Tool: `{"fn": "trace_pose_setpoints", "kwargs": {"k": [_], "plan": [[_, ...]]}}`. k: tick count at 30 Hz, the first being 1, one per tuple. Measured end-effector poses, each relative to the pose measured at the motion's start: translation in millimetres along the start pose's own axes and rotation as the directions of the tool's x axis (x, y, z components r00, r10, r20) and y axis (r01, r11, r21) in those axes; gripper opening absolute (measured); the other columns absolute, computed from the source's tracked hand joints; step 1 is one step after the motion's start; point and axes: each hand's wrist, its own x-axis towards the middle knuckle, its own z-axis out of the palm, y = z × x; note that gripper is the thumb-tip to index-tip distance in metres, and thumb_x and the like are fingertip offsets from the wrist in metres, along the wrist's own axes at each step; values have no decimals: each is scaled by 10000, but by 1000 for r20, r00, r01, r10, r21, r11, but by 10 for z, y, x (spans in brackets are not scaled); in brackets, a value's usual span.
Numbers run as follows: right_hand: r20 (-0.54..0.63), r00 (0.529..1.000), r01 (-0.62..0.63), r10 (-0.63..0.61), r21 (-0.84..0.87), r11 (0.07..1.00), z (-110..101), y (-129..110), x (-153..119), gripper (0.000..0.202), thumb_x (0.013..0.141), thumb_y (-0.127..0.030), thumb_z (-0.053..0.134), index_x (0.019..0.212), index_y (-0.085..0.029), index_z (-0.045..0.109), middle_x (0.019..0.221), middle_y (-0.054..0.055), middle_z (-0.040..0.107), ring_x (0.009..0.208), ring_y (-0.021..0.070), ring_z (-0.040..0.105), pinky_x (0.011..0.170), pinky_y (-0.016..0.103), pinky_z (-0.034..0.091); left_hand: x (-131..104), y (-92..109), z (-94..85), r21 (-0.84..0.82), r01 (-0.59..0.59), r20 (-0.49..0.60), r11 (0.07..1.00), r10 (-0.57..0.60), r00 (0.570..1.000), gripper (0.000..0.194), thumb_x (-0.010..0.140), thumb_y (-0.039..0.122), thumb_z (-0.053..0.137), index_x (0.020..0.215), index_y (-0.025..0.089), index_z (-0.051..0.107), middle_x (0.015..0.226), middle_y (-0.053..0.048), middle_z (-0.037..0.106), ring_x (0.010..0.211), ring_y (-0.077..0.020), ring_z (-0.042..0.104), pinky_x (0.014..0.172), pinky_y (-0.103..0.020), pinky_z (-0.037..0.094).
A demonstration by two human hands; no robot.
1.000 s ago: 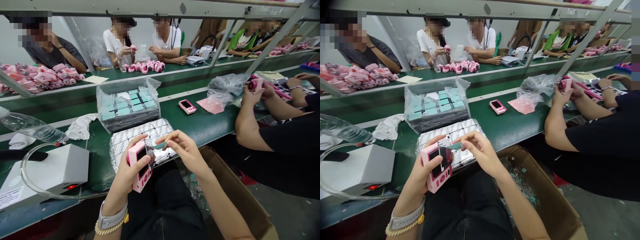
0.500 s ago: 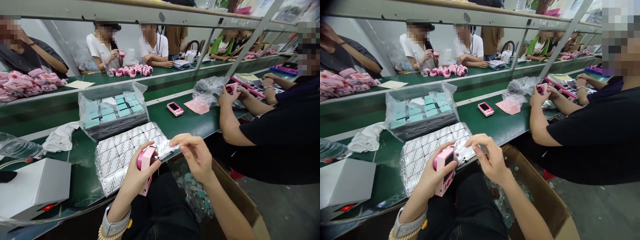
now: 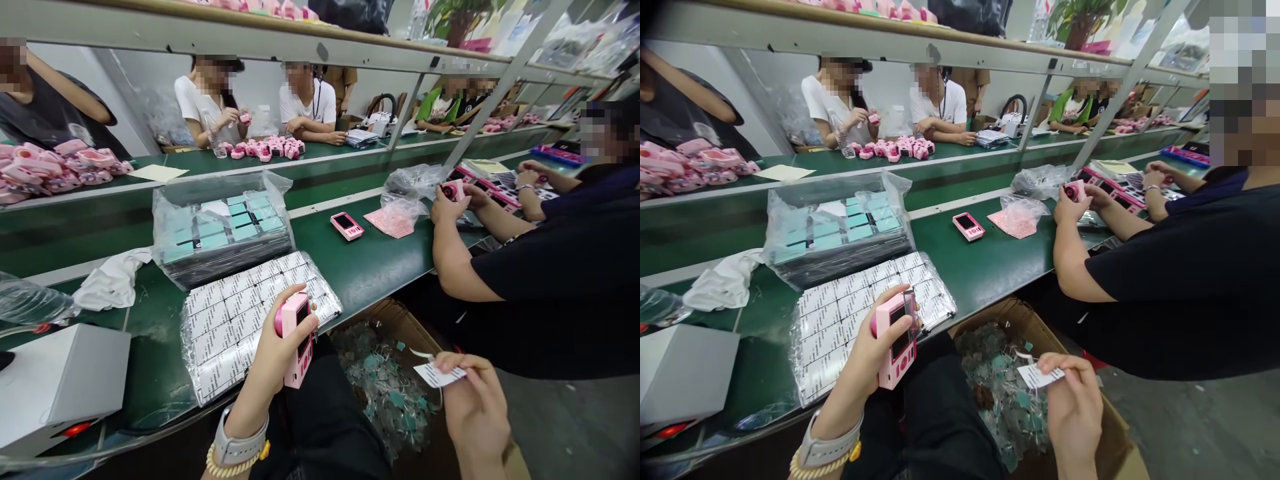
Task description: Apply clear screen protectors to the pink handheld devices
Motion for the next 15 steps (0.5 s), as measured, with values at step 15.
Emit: {"fn": "trace_pose_setpoints", "kwargs": {"k": [15], "plan": [[355,847,-38,397,-703,710,564,418,318,248,1045,-414,734,949,-185,736,937,31,771,878,210,753,842,376,619,-246,27,85,214,-13,-130,977,41,991,599,855,480,853,1402,316,672,1110,-36,785,921,-221,738,885,-363,574]]}}
